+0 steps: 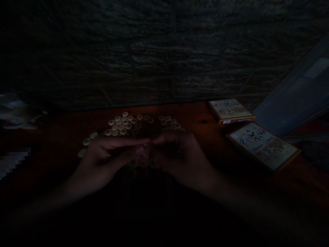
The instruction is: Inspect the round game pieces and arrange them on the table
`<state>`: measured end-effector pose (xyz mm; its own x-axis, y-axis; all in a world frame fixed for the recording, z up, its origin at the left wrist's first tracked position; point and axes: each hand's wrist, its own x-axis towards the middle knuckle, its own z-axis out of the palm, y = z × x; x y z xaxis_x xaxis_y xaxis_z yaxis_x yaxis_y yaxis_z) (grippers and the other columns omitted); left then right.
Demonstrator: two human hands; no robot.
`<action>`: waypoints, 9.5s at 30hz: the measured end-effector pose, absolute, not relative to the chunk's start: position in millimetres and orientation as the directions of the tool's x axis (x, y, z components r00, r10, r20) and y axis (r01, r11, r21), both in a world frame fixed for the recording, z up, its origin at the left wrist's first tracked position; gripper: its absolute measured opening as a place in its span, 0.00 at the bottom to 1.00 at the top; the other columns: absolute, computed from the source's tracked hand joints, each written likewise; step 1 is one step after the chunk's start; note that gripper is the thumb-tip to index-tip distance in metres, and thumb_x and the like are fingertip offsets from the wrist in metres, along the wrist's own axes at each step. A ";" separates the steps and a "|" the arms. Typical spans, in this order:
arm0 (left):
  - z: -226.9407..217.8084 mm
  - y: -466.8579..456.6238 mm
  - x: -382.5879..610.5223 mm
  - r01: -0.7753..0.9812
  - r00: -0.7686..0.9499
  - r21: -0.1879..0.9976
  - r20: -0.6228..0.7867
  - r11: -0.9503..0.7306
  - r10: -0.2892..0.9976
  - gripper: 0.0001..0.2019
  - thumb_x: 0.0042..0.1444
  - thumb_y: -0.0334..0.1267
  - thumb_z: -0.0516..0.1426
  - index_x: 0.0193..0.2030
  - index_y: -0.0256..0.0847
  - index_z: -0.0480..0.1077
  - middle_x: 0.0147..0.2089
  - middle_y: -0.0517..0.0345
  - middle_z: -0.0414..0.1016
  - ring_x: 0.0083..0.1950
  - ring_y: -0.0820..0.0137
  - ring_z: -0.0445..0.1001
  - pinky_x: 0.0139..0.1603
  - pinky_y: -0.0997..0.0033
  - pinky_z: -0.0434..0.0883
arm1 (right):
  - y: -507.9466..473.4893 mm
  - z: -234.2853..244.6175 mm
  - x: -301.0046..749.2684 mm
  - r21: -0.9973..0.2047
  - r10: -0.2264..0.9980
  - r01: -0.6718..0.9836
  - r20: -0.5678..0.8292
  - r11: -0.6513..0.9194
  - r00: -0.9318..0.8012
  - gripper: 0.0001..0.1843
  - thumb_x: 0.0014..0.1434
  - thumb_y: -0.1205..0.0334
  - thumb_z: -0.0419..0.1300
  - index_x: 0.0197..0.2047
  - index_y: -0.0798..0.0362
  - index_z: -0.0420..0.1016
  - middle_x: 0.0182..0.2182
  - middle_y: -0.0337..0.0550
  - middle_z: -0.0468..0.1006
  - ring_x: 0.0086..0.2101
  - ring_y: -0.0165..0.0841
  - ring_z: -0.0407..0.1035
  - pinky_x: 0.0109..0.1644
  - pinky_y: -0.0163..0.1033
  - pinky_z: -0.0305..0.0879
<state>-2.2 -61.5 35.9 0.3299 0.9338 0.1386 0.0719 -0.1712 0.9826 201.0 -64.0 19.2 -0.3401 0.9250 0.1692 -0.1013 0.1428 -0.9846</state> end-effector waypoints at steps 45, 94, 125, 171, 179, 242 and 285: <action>35.6 -57.5 -3.3 0.034 0.397 0.999 0.017 -0.034 0.918 0.09 0.57 0.35 0.70 0.45 0.43 0.82 0.44 0.57 0.87 0.42 0.68 0.85 0.42 0.77 0.79 | -68.0 18.8 205.1 -0.774 0.816 0.275 0.495 0.570 -0.298 0.07 0.60 0.64 0.71 0.42 0.49 0.81 0.34 0.38 0.83 0.33 0.30 0.78 0.37 0.34 0.74; 39.5 -59.7 -2.8 0.030 0.443 0.998 -0.063 0.056 0.894 0.11 0.56 0.35 0.70 0.46 0.44 0.84 0.44 0.55 0.87 0.44 0.64 0.86 0.44 0.73 0.81 | -64.1 21.6 211.0 -0.578 0.663 0.327 0.662 0.748 -0.349 0.18 0.58 0.62 0.73 0.53 0.48 0.81 0.36 0.41 0.83 0.34 0.32 0.78 0.38 0.36 0.76; 39.0 -60.3 -3.1 -0.027 0.503 0.996 -0.058 0.083 0.862 0.09 0.59 0.33 0.68 0.46 0.45 0.84 0.39 0.61 0.87 0.41 0.74 0.85 0.41 0.86 0.77 | -63.3 20.0 210.8 -0.525 0.593 0.274 0.718 0.805 -0.364 0.17 0.58 0.68 0.73 0.51 0.59 0.82 0.37 0.42 0.82 0.36 0.27 0.77 0.40 0.29 0.73; 40.3 -60.8 -2.5 0.055 0.453 0.997 -0.068 0.048 0.889 0.12 0.54 0.37 0.71 0.45 0.39 0.83 0.42 0.53 0.87 0.42 0.64 0.85 0.43 0.72 0.81 | -62.9 19.5 211.6 -0.531 0.607 0.294 0.689 0.794 -0.395 0.18 0.59 0.66 0.72 0.53 0.53 0.81 0.37 0.42 0.82 0.35 0.29 0.77 0.38 0.33 0.74; 39.9 -61.5 -2.3 0.073 0.467 0.996 -0.077 0.049 0.881 0.10 0.59 0.40 0.68 0.45 0.40 0.83 0.44 0.52 0.87 0.45 0.63 0.85 0.45 0.71 0.81 | -62.3 17.9 210.6 -0.523 0.582 0.256 0.716 0.813 -0.385 0.17 0.60 0.68 0.71 0.53 0.55 0.80 0.37 0.42 0.82 0.37 0.28 0.77 0.39 0.31 0.74; 34.3 -62.2 -0.3 -0.037 0.420 0.998 0.061 -0.050 0.905 0.08 0.63 0.31 0.64 0.48 0.42 0.83 0.39 0.59 0.88 0.37 0.75 0.85 0.39 0.84 0.79 | -70.0 19.6 208.4 -0.681 0.737 0.287 0.587 0.673 -0.335 0.14 0.62 0.66 0.69 0.52 0.54 0.81 0.39 0.39 0.86 0.36 0.26 0.80 0.40 0.27 0.73; 31.9 -67.6 -0.5 0.048 0.420 0.991 0.095 -0.126 0.903 0.14 0.62 0.33 0.66 0.54 0.43 0.80 0.43 0.59 0.88 0.42 0.72 0.87 0.44 0.81 0.81 | -66.2 20.2 198.8 -0.965 0.951 -0.253 0.144 0.073 -0.274 0.08 0.56 0.67 0.74 0.40 0.53 0.83 0.29 0.38 0.87 0.28 0.30 0.83 0.32 0.30 0.81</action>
<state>-0.5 -67.6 31.9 0.4196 0.9028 0.0946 0.0481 -0.1262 0.9908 198.8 -66.2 20.2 -0.2741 0.9509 0.1438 -0.2533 0.0729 -0.9646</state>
